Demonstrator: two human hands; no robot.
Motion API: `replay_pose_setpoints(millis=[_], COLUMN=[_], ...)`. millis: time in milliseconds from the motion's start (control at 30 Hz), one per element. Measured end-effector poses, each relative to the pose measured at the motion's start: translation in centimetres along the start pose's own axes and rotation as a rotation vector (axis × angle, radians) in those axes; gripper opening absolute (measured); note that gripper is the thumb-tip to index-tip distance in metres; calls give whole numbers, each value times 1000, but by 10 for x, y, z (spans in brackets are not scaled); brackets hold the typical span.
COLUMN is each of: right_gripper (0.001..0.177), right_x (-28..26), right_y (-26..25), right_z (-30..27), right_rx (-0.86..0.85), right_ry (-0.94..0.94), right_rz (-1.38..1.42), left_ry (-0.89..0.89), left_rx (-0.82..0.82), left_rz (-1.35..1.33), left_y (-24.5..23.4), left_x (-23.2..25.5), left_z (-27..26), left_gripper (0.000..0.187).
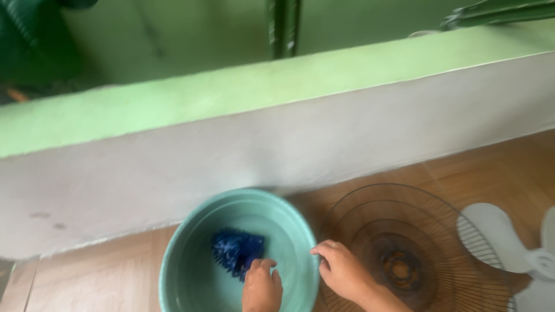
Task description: The person disassembles a standing electric fan by removing the front grille, the fan blades, and the rear grille. The parts are placed on the floor next to a basin of water.
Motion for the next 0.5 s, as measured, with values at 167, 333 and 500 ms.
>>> replay_pose_setpoints(millis=[167, 333, 500], right_gripper=[32, 34, 32], right_x=[5, 26, 55], right_y=[-69, -134, -194], right_z=[-9, -32, -63], right_rx=[111, 174, 259], right_ry=[0, 94, 97], right_rz=[-19, -4, 24], left_ry=[107, 215, 292], left_rx=[-16, -37, -71], left_rz=[-36, -28, 0], left_y=[-21, -21, -8], left_x=[83, 168, 241], left_z=[6, 1, -13], left_gripper=[26, 25, 26])
Point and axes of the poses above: each hand's wrist, its own z-axis towards the middle knuckle, its own y-axis out of the palm, x = y × z, the point moved 6 cm from there along z, towards the middle knuckle, and after that the axes turned 14 degrees about y, right-handed, at the moved point
